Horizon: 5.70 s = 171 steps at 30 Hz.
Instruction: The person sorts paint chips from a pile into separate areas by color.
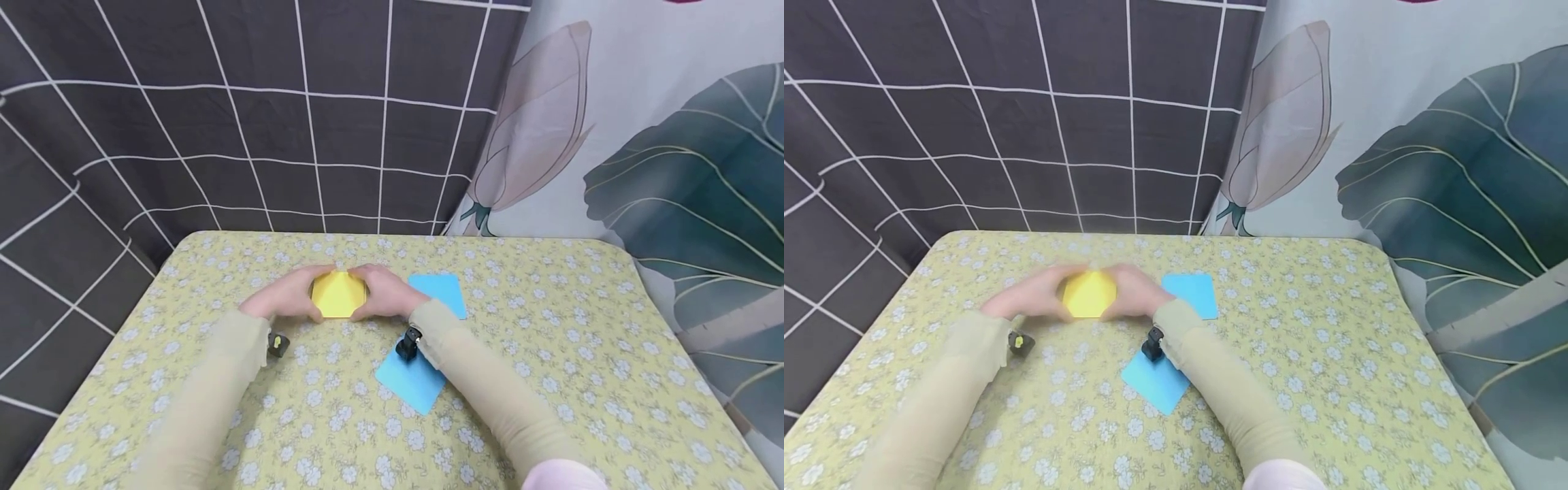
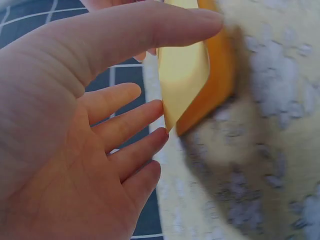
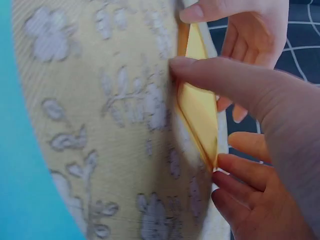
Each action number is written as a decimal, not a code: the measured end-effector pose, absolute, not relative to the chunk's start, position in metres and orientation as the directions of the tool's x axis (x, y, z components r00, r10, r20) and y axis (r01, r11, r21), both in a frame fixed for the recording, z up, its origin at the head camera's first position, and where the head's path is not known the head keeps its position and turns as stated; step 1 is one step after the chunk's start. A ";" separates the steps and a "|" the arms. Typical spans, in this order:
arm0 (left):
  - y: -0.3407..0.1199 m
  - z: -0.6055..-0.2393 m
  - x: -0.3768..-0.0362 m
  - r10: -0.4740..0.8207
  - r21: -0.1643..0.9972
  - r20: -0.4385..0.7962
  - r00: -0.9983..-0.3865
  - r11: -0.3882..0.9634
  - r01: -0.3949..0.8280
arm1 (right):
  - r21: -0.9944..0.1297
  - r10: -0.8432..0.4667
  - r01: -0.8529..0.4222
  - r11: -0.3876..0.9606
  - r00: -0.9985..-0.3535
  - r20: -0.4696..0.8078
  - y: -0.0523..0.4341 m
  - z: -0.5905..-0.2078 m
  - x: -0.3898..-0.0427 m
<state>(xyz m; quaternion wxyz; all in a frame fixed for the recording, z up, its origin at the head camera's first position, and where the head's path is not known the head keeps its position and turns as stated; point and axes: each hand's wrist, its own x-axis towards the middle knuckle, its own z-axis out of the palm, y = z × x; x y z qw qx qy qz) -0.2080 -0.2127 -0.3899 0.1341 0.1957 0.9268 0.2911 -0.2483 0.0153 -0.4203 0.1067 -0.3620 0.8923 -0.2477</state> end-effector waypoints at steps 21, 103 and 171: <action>-0.210 -0.402 -0.208 0.405 0.625 -0.142 -0.903 0.744 0.236 | -0.517 -0.660 -0.531 0.671 -0.745 -0.091 0.009 -0.419 -0.247; -0.089 -0.413 -0.133 0.730 0.485 -0.062 -0.680 0.618 0.619 | -0.378 -0.454 -0.414 0.828 -0.891 -0.019 0.137 -0.409 -0.098; -0.058 -0.413 -0.228 0.571 0.522 -0.064 -0.818 0.718 0.461 | -0.474 -0.564 -0.436 0.765 -0.808 -0.168 0.177 -0.395 -0.245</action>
